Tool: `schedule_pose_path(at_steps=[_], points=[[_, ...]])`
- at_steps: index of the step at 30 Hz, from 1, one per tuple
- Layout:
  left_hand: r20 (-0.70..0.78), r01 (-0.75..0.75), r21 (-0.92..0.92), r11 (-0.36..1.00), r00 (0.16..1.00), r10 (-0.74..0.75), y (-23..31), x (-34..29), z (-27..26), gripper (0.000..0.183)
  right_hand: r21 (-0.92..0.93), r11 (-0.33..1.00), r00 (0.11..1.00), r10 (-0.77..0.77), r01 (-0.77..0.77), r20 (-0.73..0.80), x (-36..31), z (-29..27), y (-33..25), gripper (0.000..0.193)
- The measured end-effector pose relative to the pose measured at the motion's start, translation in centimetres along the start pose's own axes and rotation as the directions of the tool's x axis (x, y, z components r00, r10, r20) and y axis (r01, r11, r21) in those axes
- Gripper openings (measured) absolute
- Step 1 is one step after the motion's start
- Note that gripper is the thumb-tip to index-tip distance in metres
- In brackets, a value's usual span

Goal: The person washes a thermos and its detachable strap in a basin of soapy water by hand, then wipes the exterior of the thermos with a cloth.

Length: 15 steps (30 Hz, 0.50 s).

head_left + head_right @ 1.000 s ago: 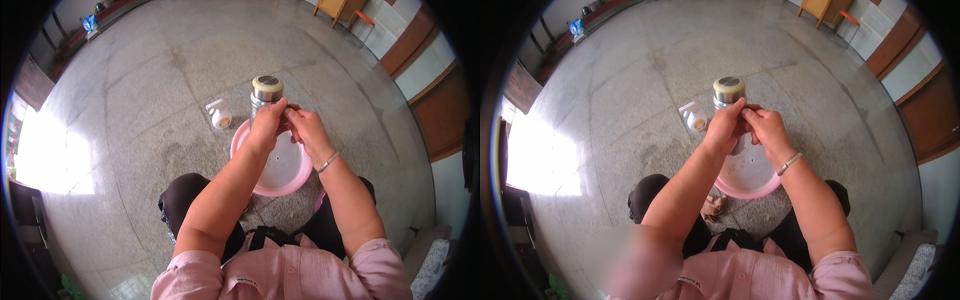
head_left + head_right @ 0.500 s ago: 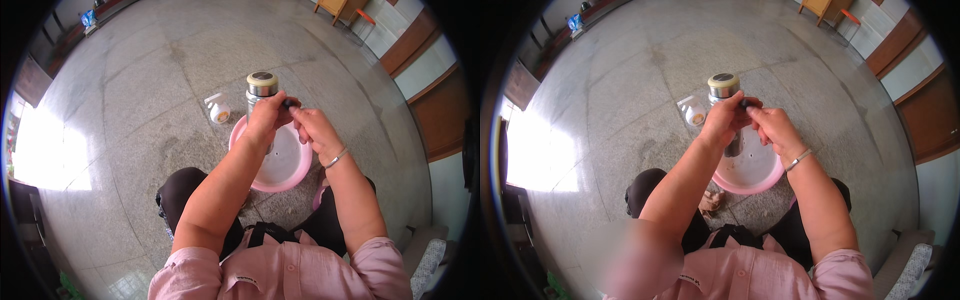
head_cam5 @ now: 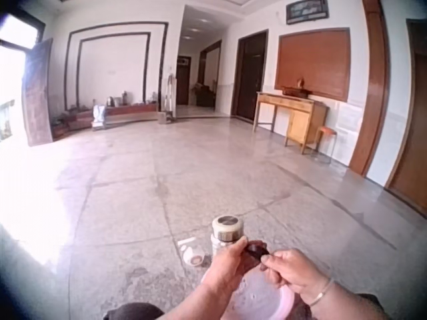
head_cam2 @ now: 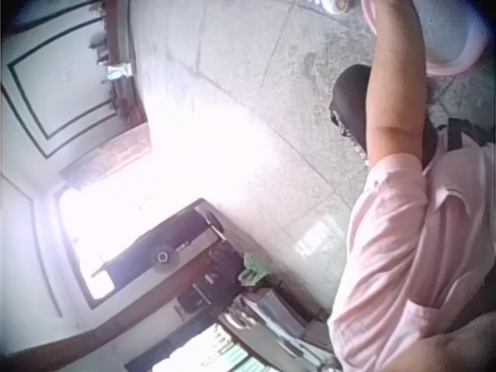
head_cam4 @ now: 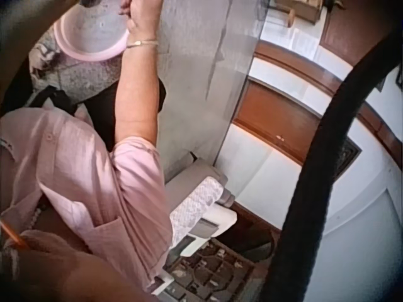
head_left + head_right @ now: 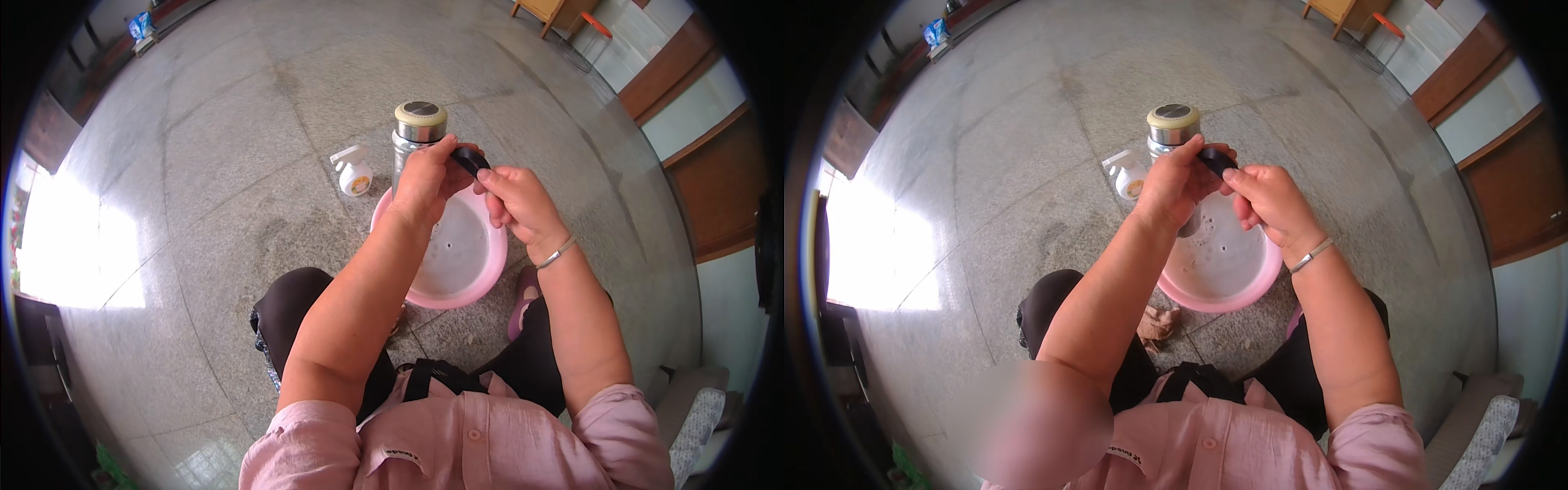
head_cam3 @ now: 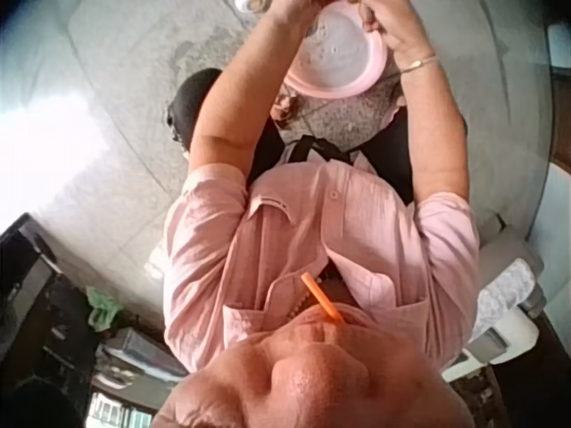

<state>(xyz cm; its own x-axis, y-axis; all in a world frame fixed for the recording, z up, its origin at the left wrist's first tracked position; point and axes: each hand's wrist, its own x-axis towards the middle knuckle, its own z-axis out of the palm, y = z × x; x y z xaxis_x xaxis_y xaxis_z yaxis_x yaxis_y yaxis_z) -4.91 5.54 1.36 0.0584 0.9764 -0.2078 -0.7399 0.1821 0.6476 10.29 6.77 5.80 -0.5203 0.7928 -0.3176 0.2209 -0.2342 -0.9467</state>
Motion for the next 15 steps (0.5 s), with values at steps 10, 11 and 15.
schedule_pose_path(at_steps=[10,11,15], points=[[-0.035,-0.025,-0.042,0.999,0.999,0.023,0.9,-0.3,-0.2,0.028,0.298,0.951,0.994,-0.058,0.083,-0.092,0.0,2.6,-0.6,0.018],[-0.036,-0.031,-0.032,0.999,0.999,0.030,0.9,-0.3,-0.2,0.028,0.235,0.968,0.995,-0.069,0.085,-0.076,0.1,2.2,-0.4,0.019],[-0.061,-0.023,0.020,1.000,0.998,0.025,0.8,-0.4,0.0,0.027,0.059,0.995,0.996,-0.080,0.083,-0.044,0.7,0.0,0.2,0.023]])
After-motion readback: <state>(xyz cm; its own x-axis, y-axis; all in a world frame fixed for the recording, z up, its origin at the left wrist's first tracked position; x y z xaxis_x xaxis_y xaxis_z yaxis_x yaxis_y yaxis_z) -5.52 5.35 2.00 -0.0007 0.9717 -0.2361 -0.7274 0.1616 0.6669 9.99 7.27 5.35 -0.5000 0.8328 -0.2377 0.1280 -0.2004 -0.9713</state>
